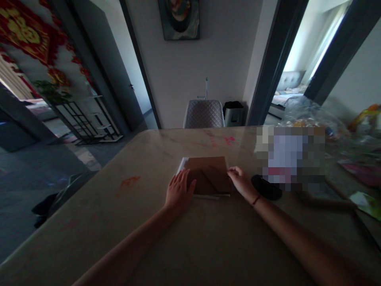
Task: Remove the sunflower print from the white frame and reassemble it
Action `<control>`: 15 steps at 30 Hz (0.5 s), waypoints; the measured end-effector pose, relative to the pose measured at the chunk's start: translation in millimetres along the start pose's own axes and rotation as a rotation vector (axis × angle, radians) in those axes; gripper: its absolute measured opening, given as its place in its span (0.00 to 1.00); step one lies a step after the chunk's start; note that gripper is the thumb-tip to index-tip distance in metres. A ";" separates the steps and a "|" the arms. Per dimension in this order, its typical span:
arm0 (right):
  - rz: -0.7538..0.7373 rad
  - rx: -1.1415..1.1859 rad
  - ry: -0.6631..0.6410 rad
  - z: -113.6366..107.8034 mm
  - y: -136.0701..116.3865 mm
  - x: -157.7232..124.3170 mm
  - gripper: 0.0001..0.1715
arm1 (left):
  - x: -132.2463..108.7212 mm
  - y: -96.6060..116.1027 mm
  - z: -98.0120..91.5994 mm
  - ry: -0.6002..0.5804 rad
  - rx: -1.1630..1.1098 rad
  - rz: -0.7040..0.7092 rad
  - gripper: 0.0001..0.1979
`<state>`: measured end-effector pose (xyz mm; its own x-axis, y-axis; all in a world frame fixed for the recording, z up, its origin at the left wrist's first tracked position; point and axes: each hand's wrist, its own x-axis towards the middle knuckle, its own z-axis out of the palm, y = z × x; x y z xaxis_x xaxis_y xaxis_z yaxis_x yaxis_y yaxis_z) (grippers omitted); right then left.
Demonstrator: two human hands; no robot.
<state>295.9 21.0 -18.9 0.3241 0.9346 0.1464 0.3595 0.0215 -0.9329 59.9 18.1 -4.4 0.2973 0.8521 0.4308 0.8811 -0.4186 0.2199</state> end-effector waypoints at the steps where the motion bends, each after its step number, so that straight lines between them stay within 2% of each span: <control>1: 0.024 0.012 0.003 -1.0 2.3 2.0 0.10 | -0.7 0.1 0.7 -0.002 0.015 0.008 0.23; 6: 0.129 0.105 -0.044 -2.9 13.7 8.6 0.18 | -1.7 -0.6 4.3 0.016 0.061 0.030 0.22; 15: -0.028 0.077 -0.124 4.9 23.2 7.9 0.21 | -2.4 -3.6 9.1 0.016 0.025 0.031 0.23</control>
<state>302.6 30.6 -41.0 0.2025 0.9698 0.1358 0.2973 0.0713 -0.9521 59.4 20.4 -14.2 0.3193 0.8335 0.4509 0.8805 -0.4369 0.1841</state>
